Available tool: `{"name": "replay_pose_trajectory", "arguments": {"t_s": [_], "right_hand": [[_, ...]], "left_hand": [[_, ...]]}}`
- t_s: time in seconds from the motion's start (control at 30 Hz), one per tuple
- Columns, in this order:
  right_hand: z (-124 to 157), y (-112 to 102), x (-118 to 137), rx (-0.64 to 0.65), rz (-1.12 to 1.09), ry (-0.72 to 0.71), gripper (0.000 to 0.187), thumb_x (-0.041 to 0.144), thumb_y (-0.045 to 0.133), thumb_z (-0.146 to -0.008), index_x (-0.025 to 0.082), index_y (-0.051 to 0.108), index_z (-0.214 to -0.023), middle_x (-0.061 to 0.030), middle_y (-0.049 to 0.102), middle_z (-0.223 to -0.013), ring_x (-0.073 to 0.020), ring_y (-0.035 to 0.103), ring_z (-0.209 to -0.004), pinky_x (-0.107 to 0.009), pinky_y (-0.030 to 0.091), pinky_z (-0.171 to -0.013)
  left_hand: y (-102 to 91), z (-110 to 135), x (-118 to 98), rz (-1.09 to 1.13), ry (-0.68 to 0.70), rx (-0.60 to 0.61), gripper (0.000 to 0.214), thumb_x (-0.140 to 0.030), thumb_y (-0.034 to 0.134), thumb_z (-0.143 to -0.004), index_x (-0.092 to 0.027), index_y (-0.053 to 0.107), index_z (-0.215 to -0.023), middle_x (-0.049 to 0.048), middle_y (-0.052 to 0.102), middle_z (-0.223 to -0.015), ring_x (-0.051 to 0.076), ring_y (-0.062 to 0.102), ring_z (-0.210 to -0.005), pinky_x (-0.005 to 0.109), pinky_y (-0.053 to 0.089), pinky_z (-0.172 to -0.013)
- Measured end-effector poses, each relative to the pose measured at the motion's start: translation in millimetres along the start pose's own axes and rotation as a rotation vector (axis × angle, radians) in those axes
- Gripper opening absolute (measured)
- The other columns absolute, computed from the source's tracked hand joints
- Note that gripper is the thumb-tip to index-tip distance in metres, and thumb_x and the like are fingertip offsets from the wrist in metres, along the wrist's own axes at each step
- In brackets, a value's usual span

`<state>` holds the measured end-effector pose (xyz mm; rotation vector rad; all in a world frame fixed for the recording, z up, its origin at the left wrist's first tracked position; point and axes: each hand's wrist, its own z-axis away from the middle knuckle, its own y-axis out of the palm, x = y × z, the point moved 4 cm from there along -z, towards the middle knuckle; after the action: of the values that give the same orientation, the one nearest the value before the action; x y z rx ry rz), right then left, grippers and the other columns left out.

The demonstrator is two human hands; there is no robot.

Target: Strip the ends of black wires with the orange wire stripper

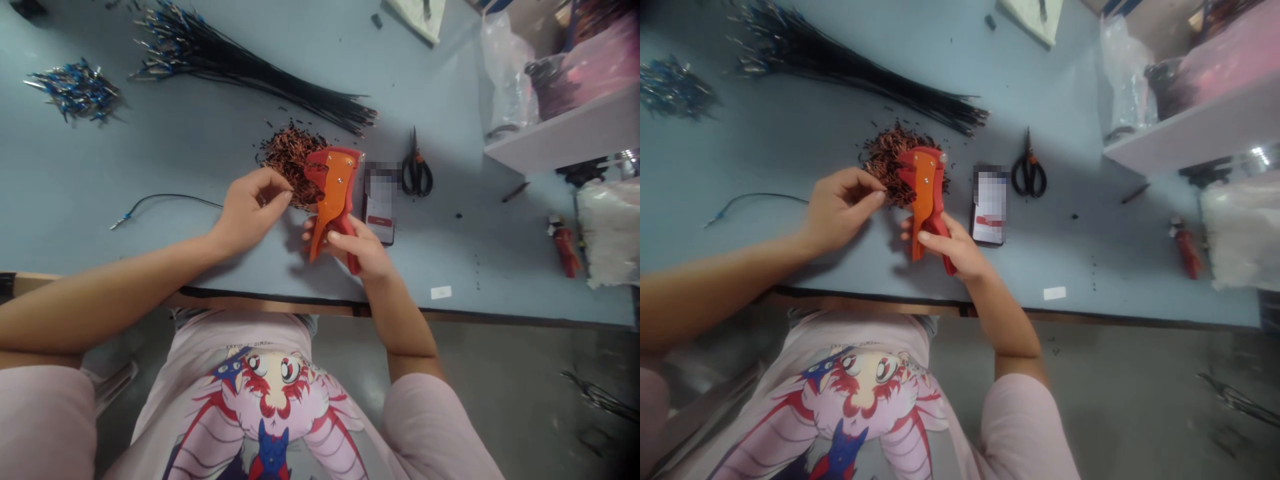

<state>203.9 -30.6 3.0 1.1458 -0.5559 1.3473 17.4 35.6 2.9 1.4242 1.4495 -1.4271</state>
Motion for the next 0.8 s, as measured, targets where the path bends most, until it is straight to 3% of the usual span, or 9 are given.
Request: {"name": "replay_pose_trajectory", "arguments": {"t_s": [0.1,0.27,0.47,0.67,0.8], "right_hand": [[5.7,3.4,1.6,0.051,0.021,0.028,0.048,0.034,0.080,-0.078,0.017,0.061,-0.119,-0.0090,0.072,-0.112,-0.0209,0.072,-0.095,-0.034,0.059,-0.085],[9.1,2.6,1.6,0.004,0.045,0.043,0.048,0.032,0.080,-0.079,0.016,0.062,-0.121,-0.0078,0.071,-0.105,-0.0195,0.071,-0.089,-0.033,0.059,-0.078],[10.1,4.5,1.5,-0.003,0.060,0.061,0.046,0.037,0.079,-0.079,0.016,0.064,-0.118,-0.0076,0.071,-0.099,-0.0187,0.068,-0.083,-0.032,0.059,-0.070],[8.9,5.3,1.3,0.004,0.044,0.048,0.048,0.040,0.081,-0.078,0.016,0.065,-0.116,-0.0069,0.070,-0.096,-0.0183,0.068,-0.083,-0.032,0.059,-0.069],[9.4,5.7,-0.8,0.019,0.027,0.063,0.048,0.042,0.082,-0.078,0.015,0.065,-0.114,-0.0070,0.071,-0.095,-0.0189,0.070,-0.080,-0.033,0.061,-0.069]], "left_hand": [[-4.9,-1.1,-2.6,-0.058,0.036,-0.051,0.008,-0.026,0.062,-0.083,-0.020,0.066,-0.080,0.0005,0.068,-0.078,0.014,0.057,-0.069,0.029,0.044,-0.064],[-13.5,-4.0,-5.2,-0.117,0.069,-0.107,0.005,-0.025,0.064,-0.086,-0.024,0.066,-0.081,0.0006,0.065,-0.080,0.016,0.056,-0.072,0.032,0.045,-0.068],[-15.5,-5.9,-4.0,-0.144,0.084,-0.081,0.007,-0.026,0.064,-0.087,-0.027,0.068,-0.083,0.0020,0.064,-0.083,0.020,0.057,-0.079,0.036,0.044,-0.072],[-13.4,-5.6,-3.0,-0.164,0.210,-0.078,0.007,-0.024,0.065,-0.088,-0.025,0.071,-0.085,0.0023,0.067,-0.082,0.018,0.056,-0.072,0.036,0.043,-0.071],[-13.7,-5.2,-4.6,-0.169,0.188,-0.063,0.008,-0.026,0.064,-0.089,-0.026,0.071,-0.084,0.0021,0.065,-0.080,0.018,0.056,-0.074,0.036,0.044,-0.073]]}}
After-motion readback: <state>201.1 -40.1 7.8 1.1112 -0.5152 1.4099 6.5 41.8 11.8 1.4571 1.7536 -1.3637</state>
